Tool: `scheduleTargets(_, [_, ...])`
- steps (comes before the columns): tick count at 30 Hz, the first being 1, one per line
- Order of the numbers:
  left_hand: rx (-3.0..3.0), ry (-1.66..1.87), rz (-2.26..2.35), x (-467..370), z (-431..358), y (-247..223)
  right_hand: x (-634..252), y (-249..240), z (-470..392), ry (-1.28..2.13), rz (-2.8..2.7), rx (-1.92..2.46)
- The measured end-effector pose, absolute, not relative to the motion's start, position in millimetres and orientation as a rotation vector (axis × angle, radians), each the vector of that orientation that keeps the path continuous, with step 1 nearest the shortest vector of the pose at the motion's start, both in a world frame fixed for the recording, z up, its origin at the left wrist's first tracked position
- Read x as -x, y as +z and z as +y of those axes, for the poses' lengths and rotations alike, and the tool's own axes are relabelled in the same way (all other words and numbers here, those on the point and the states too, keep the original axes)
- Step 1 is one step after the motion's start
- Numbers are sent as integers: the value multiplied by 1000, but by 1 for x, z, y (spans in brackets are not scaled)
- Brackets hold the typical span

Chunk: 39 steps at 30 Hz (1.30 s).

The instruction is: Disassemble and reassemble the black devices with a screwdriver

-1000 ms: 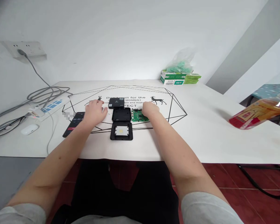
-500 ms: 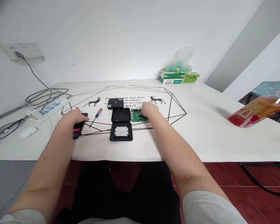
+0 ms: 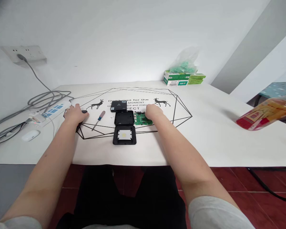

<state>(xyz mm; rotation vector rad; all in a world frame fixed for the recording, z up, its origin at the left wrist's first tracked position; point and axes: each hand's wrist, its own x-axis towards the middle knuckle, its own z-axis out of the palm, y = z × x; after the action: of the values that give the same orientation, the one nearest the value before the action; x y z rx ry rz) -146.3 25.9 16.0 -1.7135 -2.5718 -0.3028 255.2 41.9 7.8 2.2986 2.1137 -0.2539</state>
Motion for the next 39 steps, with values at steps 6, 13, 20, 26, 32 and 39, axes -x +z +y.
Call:
scheduleTargets(6, [2764,-635,-1776,90,-1,18,-269,21,43,-225,2047,-2412])
scheduleTargets(13, [3194,-70,-1552,42,-26,13,-300,17,52,-279,1918,-2448])
scheduleTargets(20, [3251,59,-1562,42,-33,20,-298,10,58,-234,2020,-2488])
scheduleTargets(26, [3300,28,-1462,37,-35,15,-278,18,49,-271,2774,-2848])
scheduleTargets(32, [3346,-127,-1320,36,-34,12,-226,11,16,-584,3726,-2122])
scheduleTargets(39, [3360,-209,-1283,34,-31,9,-192,5,-21,-572,3991,-1566])
